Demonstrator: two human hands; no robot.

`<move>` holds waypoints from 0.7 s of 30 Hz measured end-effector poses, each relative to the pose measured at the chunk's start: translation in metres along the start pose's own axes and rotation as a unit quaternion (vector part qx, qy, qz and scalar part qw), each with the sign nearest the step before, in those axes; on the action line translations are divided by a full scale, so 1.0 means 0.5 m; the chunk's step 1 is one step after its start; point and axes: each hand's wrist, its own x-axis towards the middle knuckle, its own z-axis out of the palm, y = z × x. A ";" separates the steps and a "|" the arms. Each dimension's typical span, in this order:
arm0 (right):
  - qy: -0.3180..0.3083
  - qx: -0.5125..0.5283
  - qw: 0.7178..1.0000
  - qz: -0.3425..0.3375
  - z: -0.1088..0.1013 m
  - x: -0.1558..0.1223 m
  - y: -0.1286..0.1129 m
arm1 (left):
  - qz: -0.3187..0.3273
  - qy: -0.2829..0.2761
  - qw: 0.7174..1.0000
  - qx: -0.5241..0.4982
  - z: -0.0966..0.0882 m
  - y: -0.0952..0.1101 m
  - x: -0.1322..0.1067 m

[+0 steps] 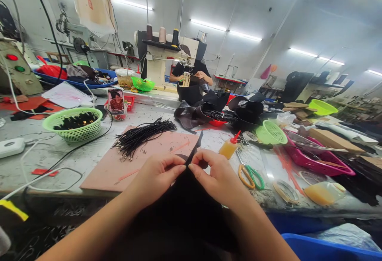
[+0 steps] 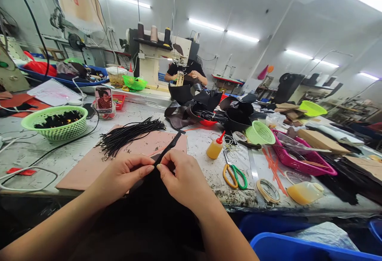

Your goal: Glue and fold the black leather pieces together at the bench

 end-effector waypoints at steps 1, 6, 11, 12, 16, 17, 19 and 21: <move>0.002 -0.006 1.000 -0.001 0.000 0.000 -0.001 | 0.010 0.003 1.000 0.007 0.000 0.000 0.000; -0.002 -0.037 0.999 -0.002 -0.001 0.003 -0.003 | 0.037 0.001 0.999 0.028 0.000 -0.006 -0.001; 0.028 -0.110 0.994 -0.001 -0.008 0.003 0.000 | 0.049 -0.013 0.998 0.030 -0.002 -0.012 -0.001; 0.042 -0.130 0.990 -0.028 -0.011 0.003 0.001 | 0.050 -0.018 0.998 0.033 -0.002 -0.013 0.000; -0.020 -0.194 0.969 -0.152 -0.033 0.008 0.005 | 0.063 -0.047 0.995 0.061 -0.003 -0.015 0.006; -0.051 -0.193 0.967 -0.156 -0.039 0.011 0.007 | 0.062 -0.059 0.994 0.062 -0.003 -0.015 0.007; -0.096 -0.165 0.971 -0.147 -0.051 0.017 0.011 | 0.047 -0.088 0.993 0.071 -0.002 -0.016 0.008; -0.113 -0.132 0.976 -0.133 -0.059 0.024 0.014 | 0.023 -0.111 0.989 0.094 0.000 -0.018 0.009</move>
